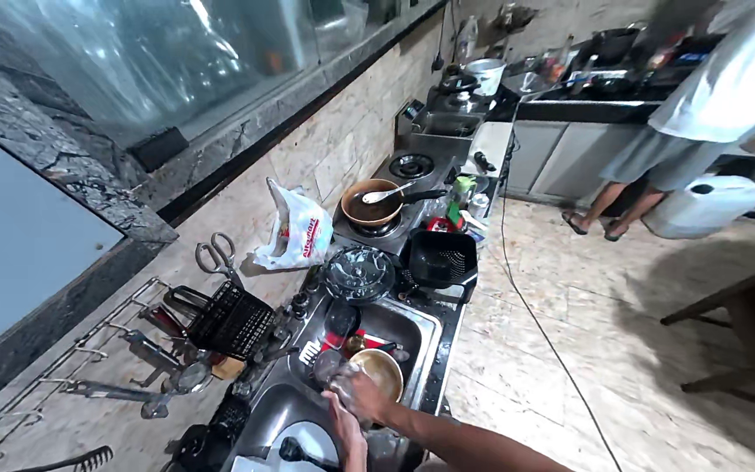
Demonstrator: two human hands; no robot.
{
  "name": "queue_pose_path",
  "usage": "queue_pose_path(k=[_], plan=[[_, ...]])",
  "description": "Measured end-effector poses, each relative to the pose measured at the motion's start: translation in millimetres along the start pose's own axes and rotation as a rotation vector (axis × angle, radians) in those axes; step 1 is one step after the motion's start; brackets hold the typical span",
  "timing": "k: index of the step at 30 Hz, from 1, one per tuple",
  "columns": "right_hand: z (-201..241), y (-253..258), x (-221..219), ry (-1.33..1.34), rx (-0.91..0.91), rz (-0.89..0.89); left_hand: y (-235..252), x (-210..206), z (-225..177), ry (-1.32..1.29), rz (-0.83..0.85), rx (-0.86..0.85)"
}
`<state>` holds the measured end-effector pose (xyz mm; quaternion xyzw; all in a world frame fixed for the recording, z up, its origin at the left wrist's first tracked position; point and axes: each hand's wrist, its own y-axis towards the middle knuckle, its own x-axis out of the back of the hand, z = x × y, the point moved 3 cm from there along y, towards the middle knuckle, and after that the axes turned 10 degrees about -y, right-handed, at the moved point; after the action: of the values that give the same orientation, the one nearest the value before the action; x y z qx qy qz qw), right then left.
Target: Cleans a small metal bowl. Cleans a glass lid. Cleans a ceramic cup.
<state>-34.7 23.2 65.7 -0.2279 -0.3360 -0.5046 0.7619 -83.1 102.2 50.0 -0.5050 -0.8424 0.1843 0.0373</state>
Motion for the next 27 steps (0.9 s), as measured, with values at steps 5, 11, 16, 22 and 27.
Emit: queue_pose_path(k=[5, 11, 16, 22, 27], plan=[[-12.4, -2.2, 3.9, 0.303, -0.311, -0.046, 5.0, 3.9, -10.2, 0.173, 0.071, -0.076], [-24.1, -23.4, 13.3, 0.471, -0.212, -0.180, -0.9, 0.7, -13.9, 0.134, 0.209, -0.130], [-35.9, -4.0, 3.0, 0.949, -0.492, -0.071, -24.3, -2.8, -24.2, 0.026, 0.346, -0.278], [-18.0, -30.9, -20.0, 1.732, -0.788, 0.140, -13.7, -9.2, -26.9, 0.599, 0.467, -0.487], [-3.6, -31.2, -11.1, 1.693, -0.748, 0.068, 0.2, -10.5, -31.2, 1.056, 0.514, -0.623]])
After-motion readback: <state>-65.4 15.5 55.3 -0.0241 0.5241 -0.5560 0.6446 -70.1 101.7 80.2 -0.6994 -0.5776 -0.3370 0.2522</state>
